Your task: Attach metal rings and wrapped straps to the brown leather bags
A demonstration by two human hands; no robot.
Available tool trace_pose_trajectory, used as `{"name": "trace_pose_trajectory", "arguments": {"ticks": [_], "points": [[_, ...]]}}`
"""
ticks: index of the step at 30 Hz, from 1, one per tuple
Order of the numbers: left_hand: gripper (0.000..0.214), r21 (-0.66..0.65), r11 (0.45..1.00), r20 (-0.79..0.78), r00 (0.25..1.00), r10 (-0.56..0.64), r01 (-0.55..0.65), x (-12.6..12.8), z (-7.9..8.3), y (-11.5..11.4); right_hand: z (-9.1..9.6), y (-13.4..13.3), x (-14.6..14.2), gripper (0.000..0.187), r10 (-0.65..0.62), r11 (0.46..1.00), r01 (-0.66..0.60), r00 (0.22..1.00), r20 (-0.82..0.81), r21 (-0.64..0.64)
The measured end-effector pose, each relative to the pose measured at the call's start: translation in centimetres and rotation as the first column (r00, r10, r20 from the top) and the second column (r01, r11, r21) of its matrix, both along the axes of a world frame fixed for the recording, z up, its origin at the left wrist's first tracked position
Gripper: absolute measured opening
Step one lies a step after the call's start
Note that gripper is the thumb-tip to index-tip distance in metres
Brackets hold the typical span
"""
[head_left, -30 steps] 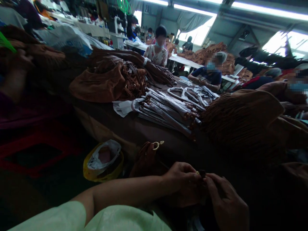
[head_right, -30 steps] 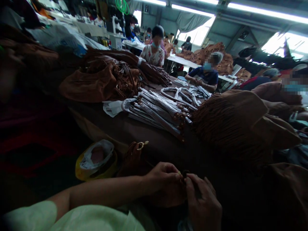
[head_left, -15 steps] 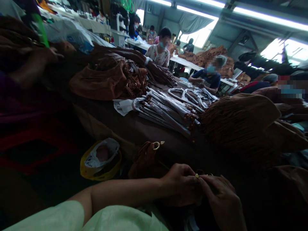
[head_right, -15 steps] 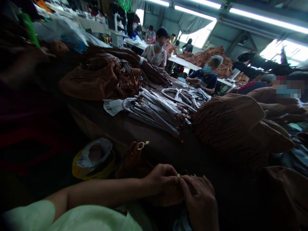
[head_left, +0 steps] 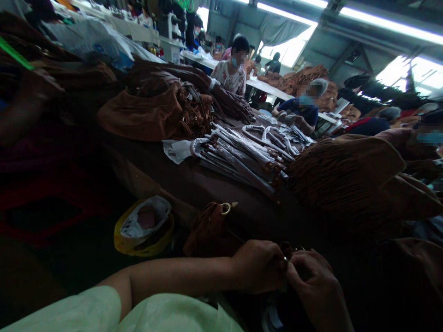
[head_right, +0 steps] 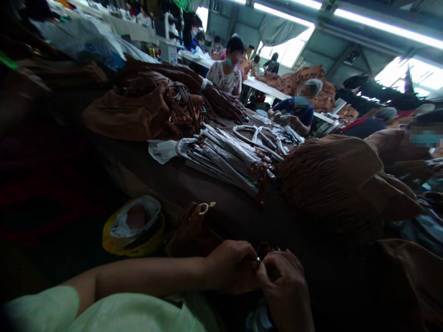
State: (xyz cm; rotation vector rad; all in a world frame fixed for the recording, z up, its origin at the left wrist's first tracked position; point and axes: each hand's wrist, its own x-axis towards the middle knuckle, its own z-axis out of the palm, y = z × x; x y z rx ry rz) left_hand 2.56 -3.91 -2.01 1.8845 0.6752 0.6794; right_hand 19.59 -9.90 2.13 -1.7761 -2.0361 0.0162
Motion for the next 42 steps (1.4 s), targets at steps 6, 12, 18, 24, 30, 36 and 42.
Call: {"name": "trace_pose_trajectory", "arguments": {"ticks": [6,12,18,24,30,36,42], "points": [[0.019,0.052,0.998,-0.233,0.972,-0.027,0.040,0.3,-0.4,-0.4,-0.2,0.5,-0.5,0.010,0.135,0.980,-0.158,0.976,0.170,0.124],[0.026,-0.455,0.890,0.028,0.999,-0.026,0.036,0.7,-1.2,0.0,-0.9,0.6,1.2,0.017,0.059,0.992,-0.072,0.990,0.132,0.102],[0.025,-0.559,0.828,0.128,0.992,0.018,0.057,1.0,-1.9,0.4,-0.6,0.5,2.0,0.021,0.201,0.977,-0.210,0.961,0.192,0.028],[0.026,-0.402,0.915,-0.004,0.999,-0.033,0.029,0.4,-1.3,0.1,-0.1,0.7,1.1,0.020,0.225,0.974,-0.224,0.962,0.158,-0.023],[0.025,-0.278,0.960,-0.042,0.999,0.027,-0.037,0.1,-1.1,-0.3,-0.1,0.9,0.8,0.020,0.217,0.975,-0.207,0.965,0.146,-0.083],[0.026,-0.514,0.858,0.094,0.994,0.064,-0.006,0.6,-2.3,-0.8,-0.4,0.9,0.7,0.015,0.286,0.957,-0.289,0.941,0.181,-0.013],[0.032,-0.810,0.585,0.232,0.939,0.252,0.043,2.0,-3.5,-0.5,-0.8,0.6,0.2,0.010,0.330,0.941,-0.338,0.880,0.342,-0.037]]}}
